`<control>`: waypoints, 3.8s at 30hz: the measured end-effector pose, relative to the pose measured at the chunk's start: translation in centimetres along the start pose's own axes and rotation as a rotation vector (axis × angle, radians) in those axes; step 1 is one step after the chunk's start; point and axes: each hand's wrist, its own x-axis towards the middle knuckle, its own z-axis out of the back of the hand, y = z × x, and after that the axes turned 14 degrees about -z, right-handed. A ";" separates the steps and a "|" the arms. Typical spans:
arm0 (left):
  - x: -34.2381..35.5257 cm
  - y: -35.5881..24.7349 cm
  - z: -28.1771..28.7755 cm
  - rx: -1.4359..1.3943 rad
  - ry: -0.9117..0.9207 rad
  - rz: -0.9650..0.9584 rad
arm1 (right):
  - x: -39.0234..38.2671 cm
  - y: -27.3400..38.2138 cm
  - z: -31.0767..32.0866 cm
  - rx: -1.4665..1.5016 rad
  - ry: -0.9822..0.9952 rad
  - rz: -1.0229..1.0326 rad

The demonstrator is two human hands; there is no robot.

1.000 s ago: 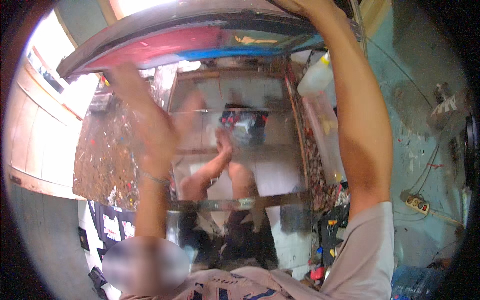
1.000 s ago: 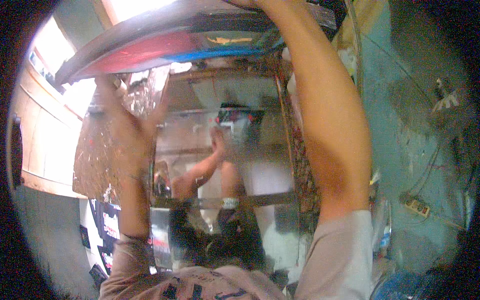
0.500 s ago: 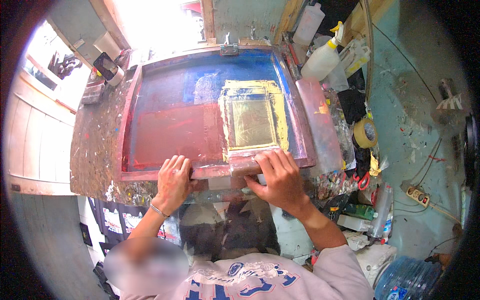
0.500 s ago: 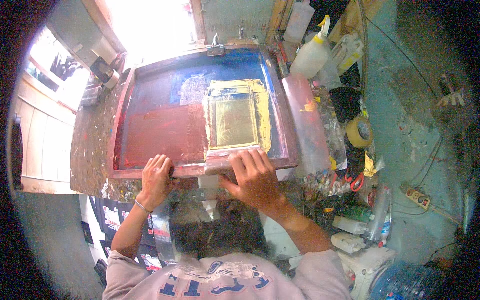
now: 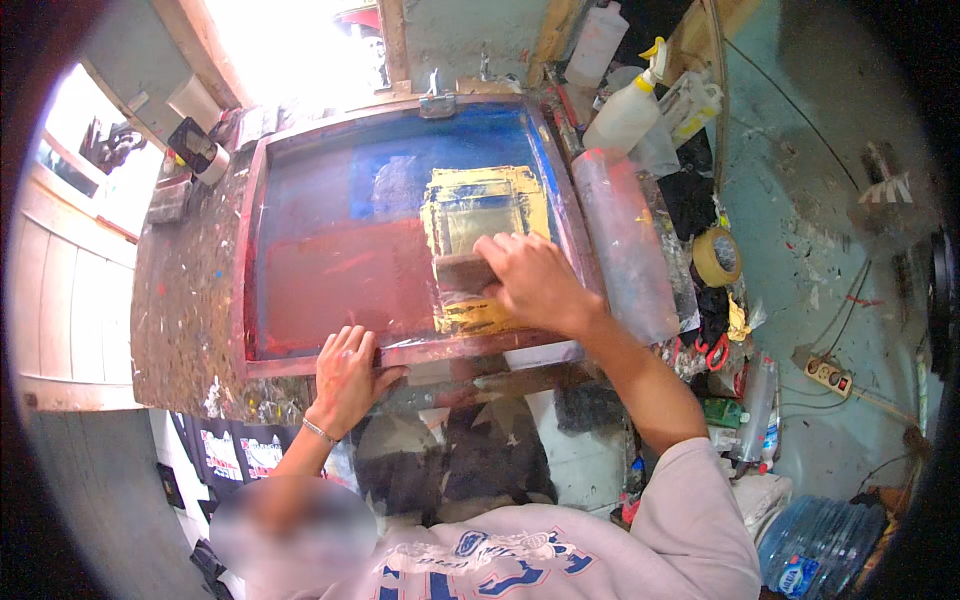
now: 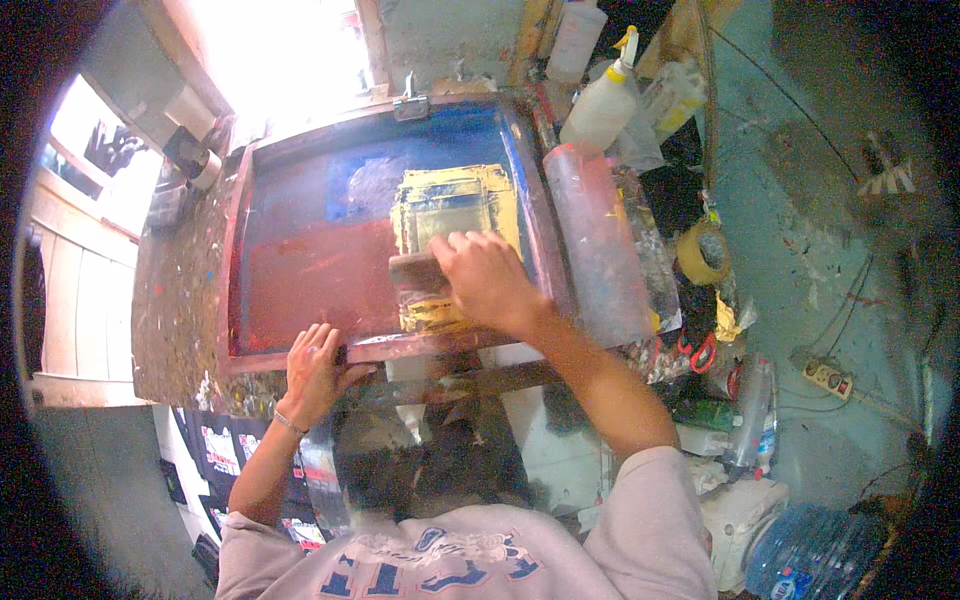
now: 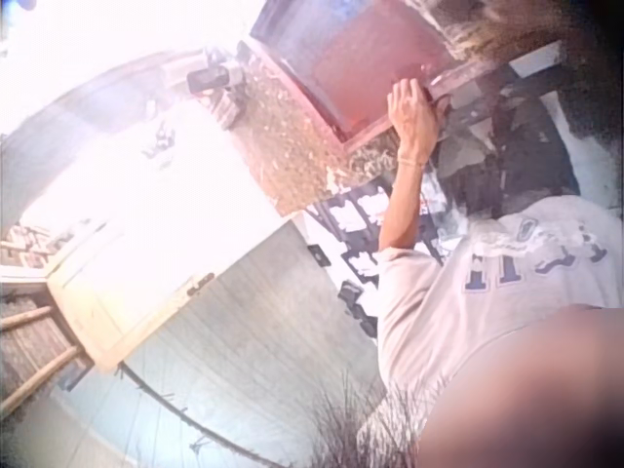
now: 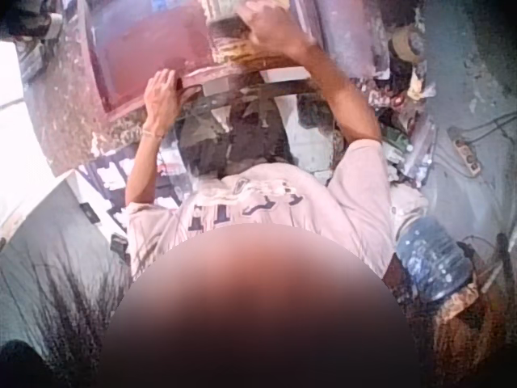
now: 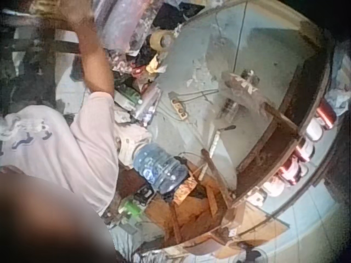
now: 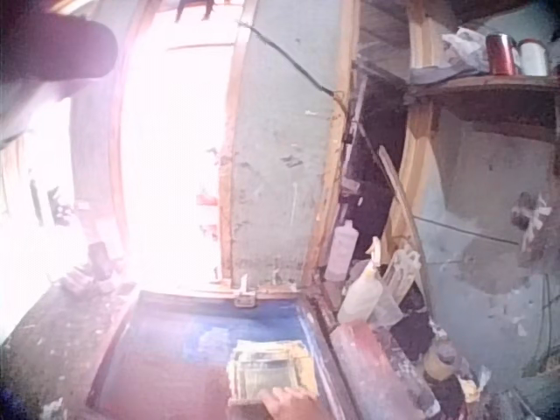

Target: The person performs screen printing on black t-shirts using a squeegee to apply yellow ink through a screen frame. They repeatedly pull the squeegee across the screen, lift the frame to reveal printed shirts, and stack the finished items. The person also scrapes excess ink from the screen and wipes the squeegee with a cloth.

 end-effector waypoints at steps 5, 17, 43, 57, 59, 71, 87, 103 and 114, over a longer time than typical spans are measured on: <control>-0.3 0.3 -1.3 -0.007 -0.083 0.000 | 2.7 -1.6 0.8 0.164 0.120 0.030; -0.3 0.3 -1.3 -0.036 -0.089 0.003 | -1.1 0.3 2.3 0.065 0.063 -0.038; -0.6 0.5 -1.7 -0.059 -0.088 0.031 | 7.9 -7.1 6.0 0.248 0.299 0.091; -0.2 0.2 -0.5 -0.060 -0.115 -0.008 | 4.4 -6.9 3.3 0.268 0.445 0.023; -0.3 0.3 -0.6 -0.070 -0.108 -0.005 | 4.4 -6.6 3.2 0.234 0.436 0.016; -0.2 0.3 -0.4 -0.079 -0.107 0.003 | 4.5 -5.4 1.2 0.323 0.517 -0.067; 0.2 0.5 -0.6 -0.113 -0.075 -0.004 | 6.7 -3.3 -0.7 0.229 0.625 0.075; -1.3 1.5 -2.8 -0.104 -0.037 -0.043 | 4.9 -1.3 -4.0 0.091 0.474 -0.058; -1.2 1.7 -3.1 -0.119 -0.170 -0.081 | 5.4 -1.5 -4.1 0.102 0.472 -0.063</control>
